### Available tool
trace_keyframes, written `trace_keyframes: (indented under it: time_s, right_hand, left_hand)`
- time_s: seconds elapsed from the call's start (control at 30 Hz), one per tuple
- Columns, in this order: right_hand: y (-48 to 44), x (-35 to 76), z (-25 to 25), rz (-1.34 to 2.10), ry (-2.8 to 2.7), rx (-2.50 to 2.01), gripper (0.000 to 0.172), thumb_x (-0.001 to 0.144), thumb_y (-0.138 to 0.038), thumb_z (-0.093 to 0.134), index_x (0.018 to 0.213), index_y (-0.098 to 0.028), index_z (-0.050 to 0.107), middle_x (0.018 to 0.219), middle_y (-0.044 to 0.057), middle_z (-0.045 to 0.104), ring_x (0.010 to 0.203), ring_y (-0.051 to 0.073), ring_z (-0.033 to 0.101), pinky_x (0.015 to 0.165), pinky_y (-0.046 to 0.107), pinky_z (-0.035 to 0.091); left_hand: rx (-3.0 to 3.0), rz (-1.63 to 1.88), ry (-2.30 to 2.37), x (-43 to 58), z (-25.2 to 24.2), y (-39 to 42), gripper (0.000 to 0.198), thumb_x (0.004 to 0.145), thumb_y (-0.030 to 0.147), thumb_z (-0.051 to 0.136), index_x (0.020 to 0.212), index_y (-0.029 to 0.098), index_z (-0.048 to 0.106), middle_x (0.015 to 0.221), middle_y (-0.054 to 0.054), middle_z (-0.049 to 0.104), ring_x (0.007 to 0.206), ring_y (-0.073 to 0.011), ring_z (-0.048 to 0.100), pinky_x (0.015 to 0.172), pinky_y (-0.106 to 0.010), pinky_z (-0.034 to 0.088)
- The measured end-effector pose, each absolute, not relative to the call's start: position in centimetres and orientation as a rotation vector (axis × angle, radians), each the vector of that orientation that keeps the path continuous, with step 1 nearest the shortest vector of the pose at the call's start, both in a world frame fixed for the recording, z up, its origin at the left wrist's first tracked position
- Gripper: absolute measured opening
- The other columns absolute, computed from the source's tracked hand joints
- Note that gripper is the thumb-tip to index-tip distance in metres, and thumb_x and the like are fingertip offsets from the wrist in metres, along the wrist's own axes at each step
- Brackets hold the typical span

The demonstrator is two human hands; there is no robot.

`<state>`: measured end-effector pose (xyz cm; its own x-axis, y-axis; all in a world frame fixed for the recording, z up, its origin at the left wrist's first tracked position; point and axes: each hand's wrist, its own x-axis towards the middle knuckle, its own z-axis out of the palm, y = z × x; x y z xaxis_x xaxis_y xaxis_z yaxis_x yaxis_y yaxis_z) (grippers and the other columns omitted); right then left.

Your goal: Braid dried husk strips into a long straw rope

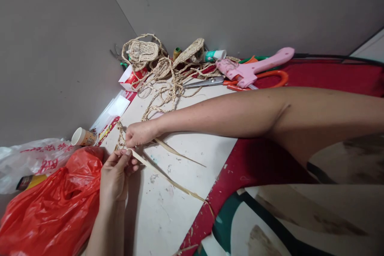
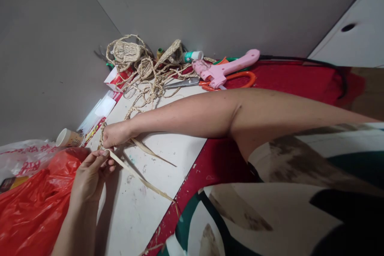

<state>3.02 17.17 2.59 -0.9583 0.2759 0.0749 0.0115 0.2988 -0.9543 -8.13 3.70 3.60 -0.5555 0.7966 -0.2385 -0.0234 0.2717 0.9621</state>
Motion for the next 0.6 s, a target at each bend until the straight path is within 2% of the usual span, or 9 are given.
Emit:
trace_keyframes:
  time_s: [0.37,0.6]
  right_hand:
    - [16.9,3.1,2.8,1.690,-2.325,-0.322,0.020,0.073,-0.018,0.050,0.054,-0.012,0.048,0.042,-0.007,0.035,0.042,0.004,0.029,0.042,0.020,0.021]
    - [17.4,2.6,2.3,1.853,-2.228,-0.350,0.016,0.074,-0.020,0.047,0.065,-0.012,0.058,0.040,-0.008,0.032,0.036,0.005,0.022,0.037,0.020,0.015]
  left_hand:
    - [0.890,1.567,1.770,-6.7,3.7,3.7,0.022,0.062,0.023,0.079,0.072,0.015,0.061,0.061,0.003,0.060,0.052,-0.0069,0.054,0.053,-0.018,0.048]
    - [0.814,1.576,1.795,-6.9,3.8,3.2,0.021,0.064,0.023,0.077,0.075,0.016,0.061,0.064,0.004,0.059,0.053,-0.0047,0.053,0.056,-0.015,0.046]
